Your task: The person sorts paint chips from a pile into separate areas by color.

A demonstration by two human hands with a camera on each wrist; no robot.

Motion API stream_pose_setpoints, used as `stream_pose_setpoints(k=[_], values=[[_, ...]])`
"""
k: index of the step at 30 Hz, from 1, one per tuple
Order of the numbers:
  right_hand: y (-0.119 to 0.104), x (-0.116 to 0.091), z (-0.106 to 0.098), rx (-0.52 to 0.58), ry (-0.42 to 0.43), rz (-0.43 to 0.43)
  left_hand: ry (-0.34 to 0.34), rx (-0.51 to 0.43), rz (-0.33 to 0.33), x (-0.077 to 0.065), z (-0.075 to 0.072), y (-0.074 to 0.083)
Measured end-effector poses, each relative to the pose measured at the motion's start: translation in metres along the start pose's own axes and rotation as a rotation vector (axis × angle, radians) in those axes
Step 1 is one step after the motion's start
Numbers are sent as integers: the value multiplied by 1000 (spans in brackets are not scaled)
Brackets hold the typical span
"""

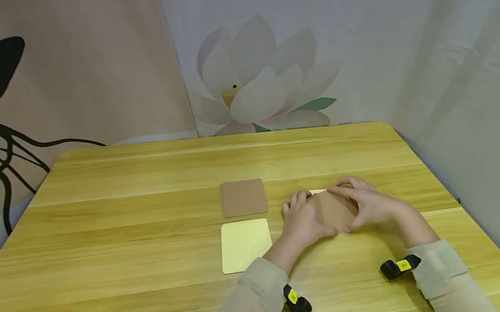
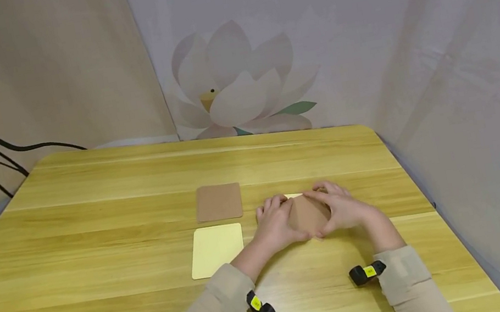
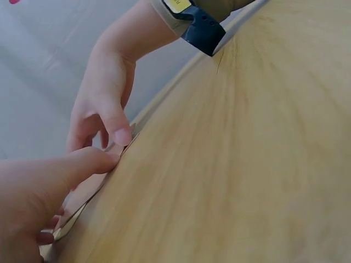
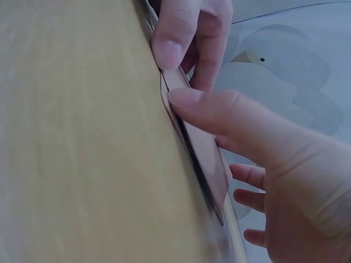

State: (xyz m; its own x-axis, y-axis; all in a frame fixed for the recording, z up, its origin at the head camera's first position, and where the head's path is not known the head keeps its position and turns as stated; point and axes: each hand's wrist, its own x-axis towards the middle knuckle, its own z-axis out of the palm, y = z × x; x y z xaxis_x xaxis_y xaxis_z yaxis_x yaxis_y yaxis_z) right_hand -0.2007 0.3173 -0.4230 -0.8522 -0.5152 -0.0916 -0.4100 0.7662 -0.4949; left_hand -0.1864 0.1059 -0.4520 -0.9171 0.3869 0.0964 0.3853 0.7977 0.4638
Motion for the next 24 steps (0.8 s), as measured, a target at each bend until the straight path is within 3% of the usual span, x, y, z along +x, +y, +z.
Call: stream_pose_setpoints(k=[16,24], values=[[-8,0,2,-35,-7,-14,11,6,71,1,1,-5],[-11,0,1,-40,-38,6,-35,35,122,0,-3,-8]])
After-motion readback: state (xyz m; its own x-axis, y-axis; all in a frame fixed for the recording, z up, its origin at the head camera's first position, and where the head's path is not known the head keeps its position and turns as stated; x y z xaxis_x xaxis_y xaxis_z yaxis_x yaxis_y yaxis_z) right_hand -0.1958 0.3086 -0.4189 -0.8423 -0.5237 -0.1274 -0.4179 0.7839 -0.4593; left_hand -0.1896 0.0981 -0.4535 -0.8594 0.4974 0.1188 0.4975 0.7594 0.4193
